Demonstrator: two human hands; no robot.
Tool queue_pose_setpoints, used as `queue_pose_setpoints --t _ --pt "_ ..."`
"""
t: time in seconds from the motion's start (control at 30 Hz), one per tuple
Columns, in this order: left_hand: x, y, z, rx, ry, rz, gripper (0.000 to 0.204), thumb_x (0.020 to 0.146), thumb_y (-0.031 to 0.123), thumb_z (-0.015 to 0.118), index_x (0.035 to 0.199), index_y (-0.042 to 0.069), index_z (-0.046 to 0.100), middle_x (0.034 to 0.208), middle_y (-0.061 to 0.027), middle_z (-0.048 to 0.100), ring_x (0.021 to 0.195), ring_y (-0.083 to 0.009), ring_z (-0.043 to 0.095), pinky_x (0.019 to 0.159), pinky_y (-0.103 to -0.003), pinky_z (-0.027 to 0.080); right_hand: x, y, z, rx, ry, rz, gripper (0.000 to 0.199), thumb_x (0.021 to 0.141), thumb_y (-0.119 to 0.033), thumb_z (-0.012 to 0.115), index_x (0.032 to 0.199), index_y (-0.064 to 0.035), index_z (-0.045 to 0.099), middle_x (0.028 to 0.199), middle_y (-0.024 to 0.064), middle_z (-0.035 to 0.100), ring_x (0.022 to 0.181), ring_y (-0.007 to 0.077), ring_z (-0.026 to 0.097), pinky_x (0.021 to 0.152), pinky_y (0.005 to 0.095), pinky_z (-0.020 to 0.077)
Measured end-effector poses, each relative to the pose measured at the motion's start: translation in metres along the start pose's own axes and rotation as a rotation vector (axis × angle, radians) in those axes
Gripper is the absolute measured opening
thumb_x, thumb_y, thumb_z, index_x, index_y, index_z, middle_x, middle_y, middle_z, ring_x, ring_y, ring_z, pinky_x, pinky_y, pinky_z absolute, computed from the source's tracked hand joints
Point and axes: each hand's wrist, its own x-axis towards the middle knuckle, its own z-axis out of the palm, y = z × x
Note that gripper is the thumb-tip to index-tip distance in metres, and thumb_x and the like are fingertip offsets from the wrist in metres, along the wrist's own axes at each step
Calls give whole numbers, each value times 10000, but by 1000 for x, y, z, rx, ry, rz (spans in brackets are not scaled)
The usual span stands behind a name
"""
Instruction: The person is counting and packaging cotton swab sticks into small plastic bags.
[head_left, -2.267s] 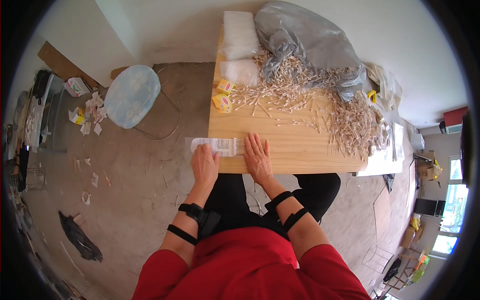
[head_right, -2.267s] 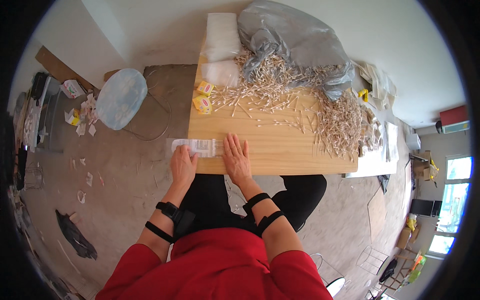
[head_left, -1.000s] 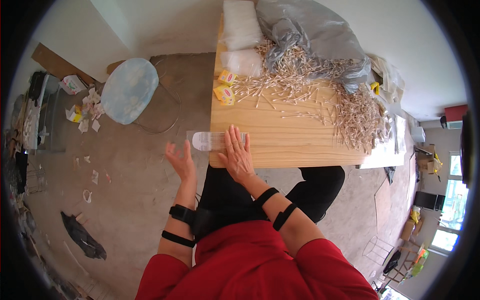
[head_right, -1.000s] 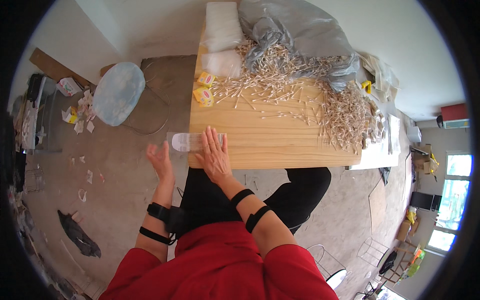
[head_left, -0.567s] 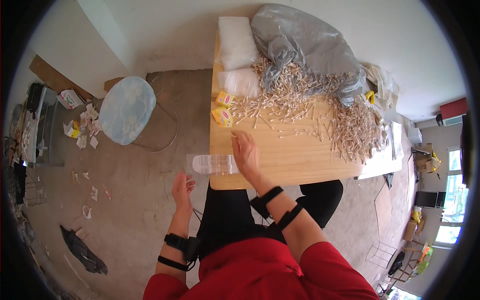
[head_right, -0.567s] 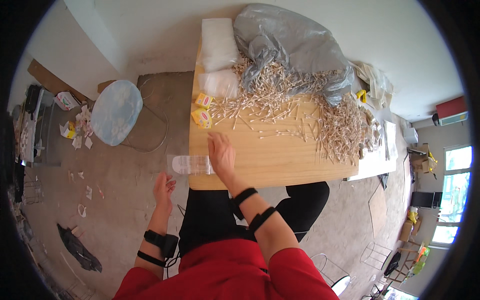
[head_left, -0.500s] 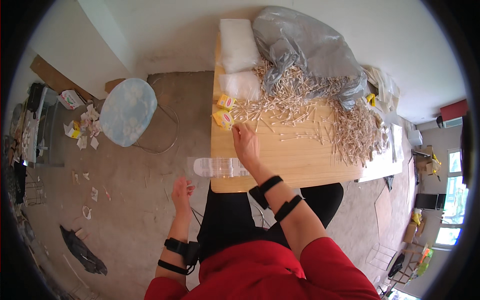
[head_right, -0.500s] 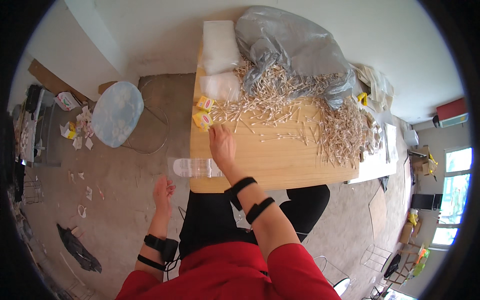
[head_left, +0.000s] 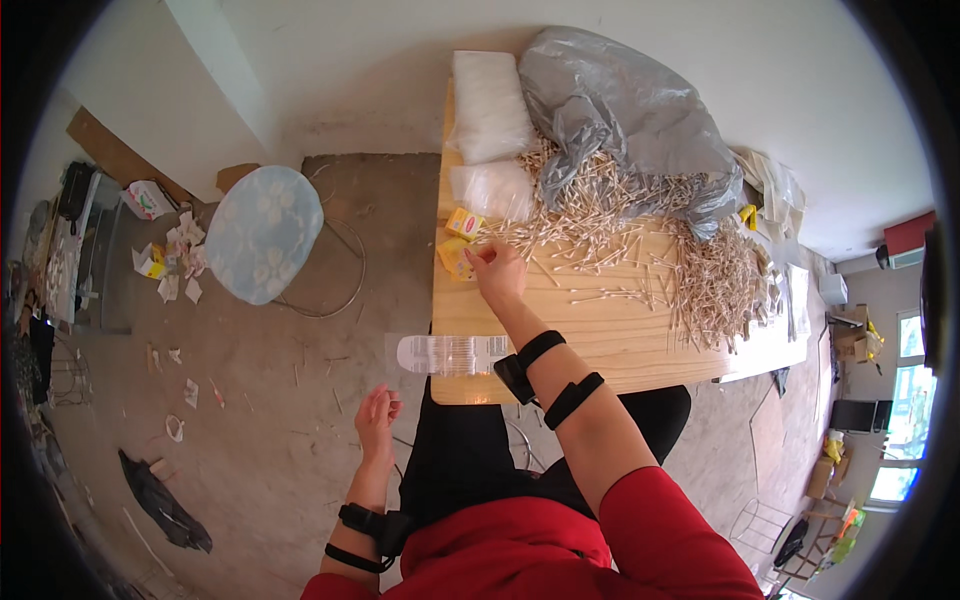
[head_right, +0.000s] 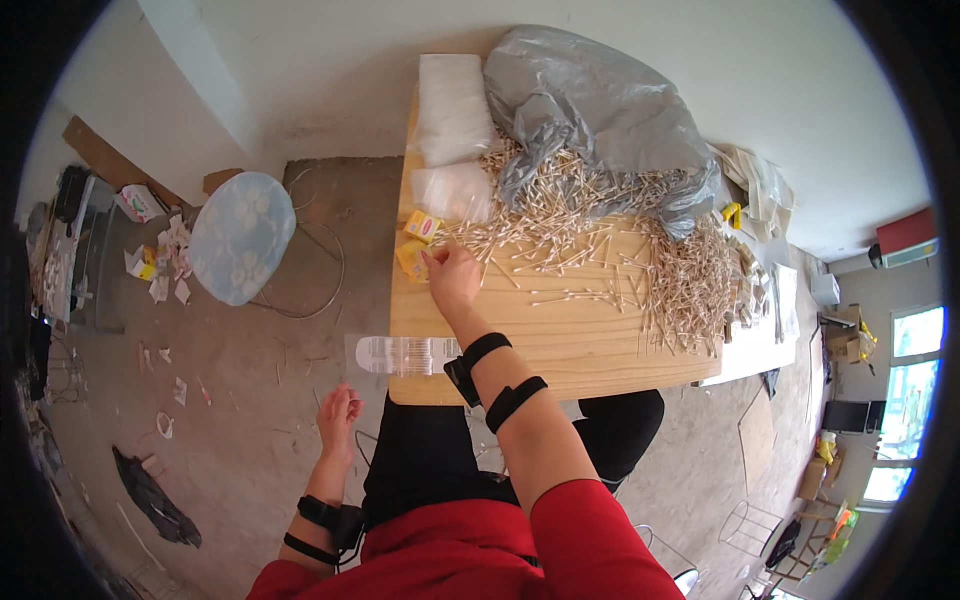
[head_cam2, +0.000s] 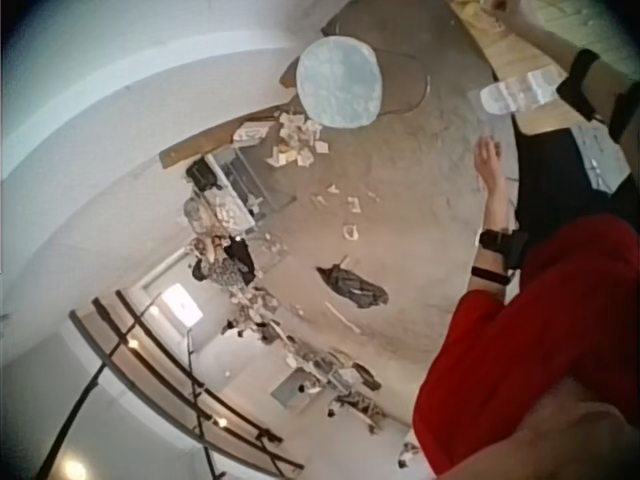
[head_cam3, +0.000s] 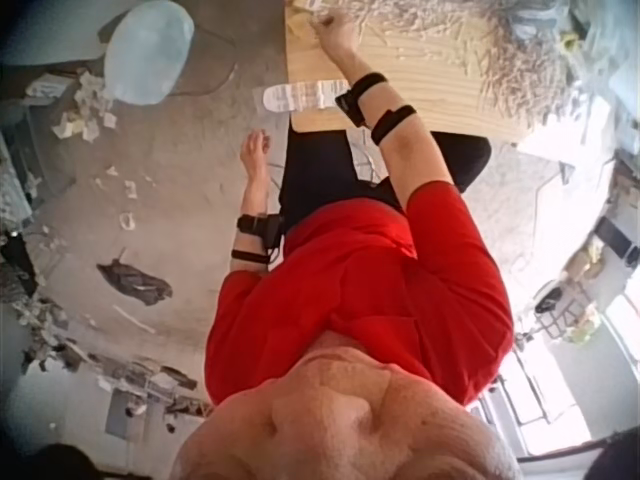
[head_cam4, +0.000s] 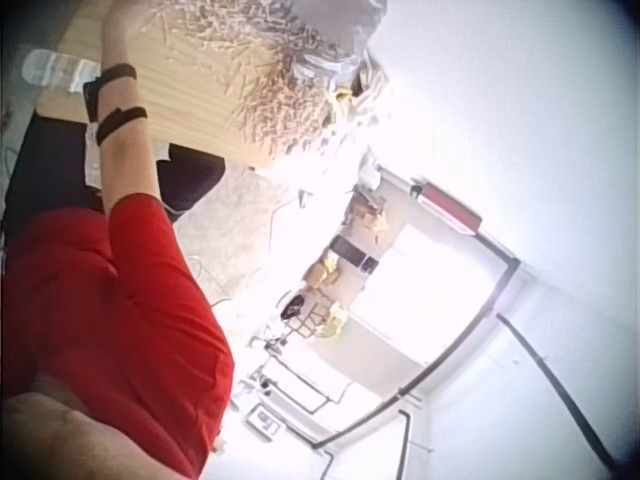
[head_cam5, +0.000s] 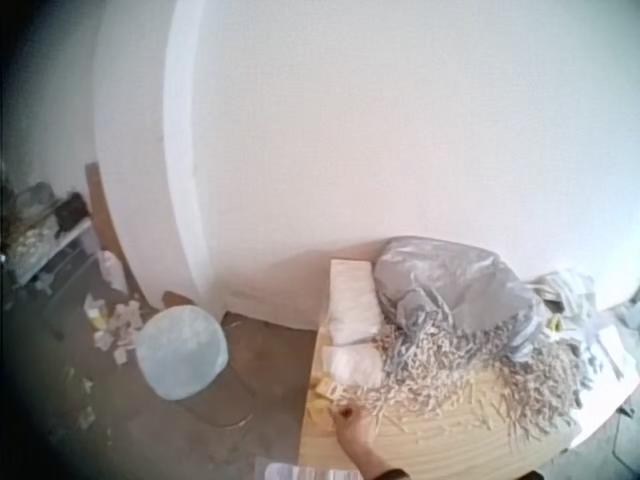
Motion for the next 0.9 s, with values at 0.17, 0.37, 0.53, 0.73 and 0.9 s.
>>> queue_pose_setpoints --t 0.17,0.37,0.53,0.73,0.9 --pt "-3 21 17 59 -26 108 248 980 226 603 1163 60 627 953 -23 664 826 -109 617 757 -252 488 -5 6 -3 184 62 35 272 780 -283 796 825 -35 693 708 110 683 648 234 662 600 363 508" --pt "-12 20 9 47 -64 223 273 997 241 572 1144 14 611 948 -50 671 841 -115 634 804 -266 522 -7 3 -6 363 -189 138 241 832 -257 771 863 -30 698 745 55 680 669 146 637 604 313 504" --pt "-16 -4 30 66 -130 270 280 997 240 564 1160 18 612 934 -50 677 836 -112 624 803 -263 511 17 80 -18 160 58 -263 178 758 -183 823 798 -53 708 884 67 674 900 218 588 859 373 448" --pt "-29 12 23 -4 -138 273 298 1023 241 524 1178 -4 594 976 -64 655 887 -109 614 816 -257 509 -3 28 -38 212 42 -213 188 890 -206 707 886 -21 676 799 39 578 663 136 525 604 301 440" --pt "-29 22 40 -95 -217 325 313 1001 230 567 1206 -6 586 1008 -71 647 896 -126 613 839 -258 499 -18 43 -36 723 -12 -77 149 955 -179 631 1002 -38 628 767 -19 570 594 45 466 501 210 360"
